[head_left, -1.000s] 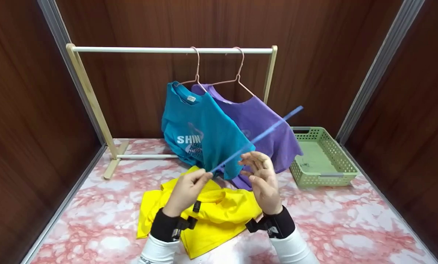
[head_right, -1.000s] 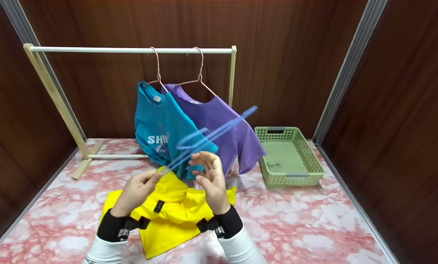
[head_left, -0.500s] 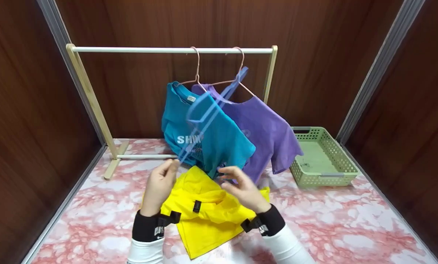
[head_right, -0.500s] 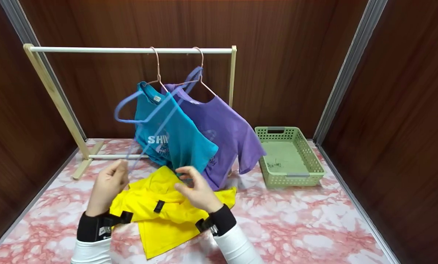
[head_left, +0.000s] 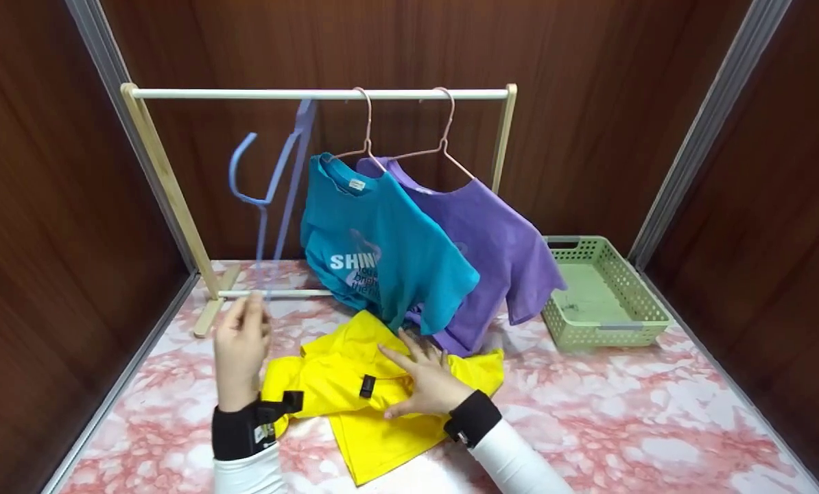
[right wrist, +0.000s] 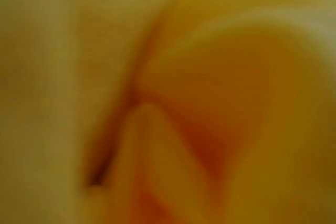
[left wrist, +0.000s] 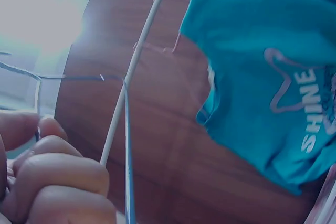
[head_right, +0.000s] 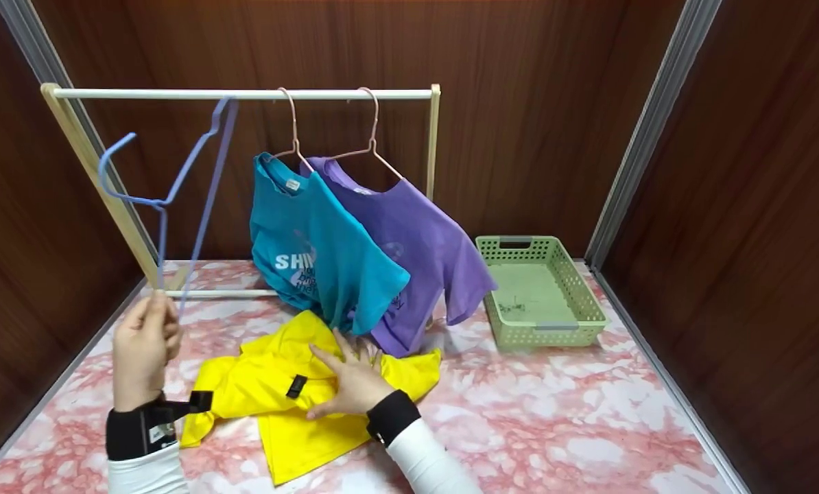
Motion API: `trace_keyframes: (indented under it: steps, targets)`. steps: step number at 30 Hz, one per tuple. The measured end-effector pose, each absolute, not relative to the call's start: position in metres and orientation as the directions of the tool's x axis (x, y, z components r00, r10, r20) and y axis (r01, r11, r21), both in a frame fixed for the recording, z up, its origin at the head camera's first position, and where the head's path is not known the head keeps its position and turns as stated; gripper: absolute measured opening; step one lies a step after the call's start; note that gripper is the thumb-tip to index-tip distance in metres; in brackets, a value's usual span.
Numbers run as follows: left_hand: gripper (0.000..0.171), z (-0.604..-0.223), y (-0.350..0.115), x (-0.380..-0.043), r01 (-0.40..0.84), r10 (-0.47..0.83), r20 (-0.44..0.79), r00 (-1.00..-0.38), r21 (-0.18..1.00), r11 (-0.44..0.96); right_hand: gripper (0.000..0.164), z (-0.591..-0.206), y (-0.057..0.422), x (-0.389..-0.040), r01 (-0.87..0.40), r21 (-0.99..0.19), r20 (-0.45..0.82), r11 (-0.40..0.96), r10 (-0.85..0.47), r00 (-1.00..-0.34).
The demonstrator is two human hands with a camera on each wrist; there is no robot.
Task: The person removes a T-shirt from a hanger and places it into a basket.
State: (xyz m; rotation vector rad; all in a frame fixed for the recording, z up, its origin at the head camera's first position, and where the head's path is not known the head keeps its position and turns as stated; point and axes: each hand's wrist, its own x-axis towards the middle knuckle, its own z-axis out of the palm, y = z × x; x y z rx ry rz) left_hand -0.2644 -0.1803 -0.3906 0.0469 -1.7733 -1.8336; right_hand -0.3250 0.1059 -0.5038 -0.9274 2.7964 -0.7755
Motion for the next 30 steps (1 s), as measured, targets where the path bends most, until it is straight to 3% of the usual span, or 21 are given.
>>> trace_keyframes:
  steps: [8, 14, 17, 23, 25, 30]
  targets:
    - [0.028, -0.391, -0.192, -0.265, 0.33, -0.456, 0.308, -0.835, 0.943, 0.033, 0.122, -0.505, 0.096, -0.331, -0.531, -0.382, -0.136, 0.757, -0.614, -0.778]
    - [0.026, -0.384, -0.196, -0.275, 0.308, -0.447, 0.281, -0.849, 0.951, 0.013, 0.113, -0.504, 0.091, -0.337, -0.545, -0.326, -0.247, 0.772, -0.626, -0.739]
    - [0.026, -0.375, -0.203, -0.285, 0.301, -0.438, 0.281, -0.854, 0.953, 0.025, 0.096, -0.504, 0.093, -0.341, -0.579, -0.317, -0.198, 0.751, -0.649, -0.734]
    - [0.025, -0.353, -0.218, -0.306, 0.264, -0.46, 0.27, -0.846, 0.961, 0.079, 0.043, -0.508, 0.104, -0.353, -0.711, -0.317, 0.029, 0.627, -0.743, -0.669]
    - [0.025, -0.347, -0.222, -0.315, 0.271, -0.47, 0.287, -0.835, 0.957, 0.102, 0.037, -0.508, 0.109, -0.359, -0.716, -0.341, 0.075, 0.609, -0.742, -0.666]
    - [0.025, -0.338, -0.236, -0.332, 0.246, -0.499, 0.326, -0.803, 0.944, 0.22, 0.035, -0.504, 0.126, -0.371, -0.647, -0.479, 0.195, 0.594, -0.646, -0.738]
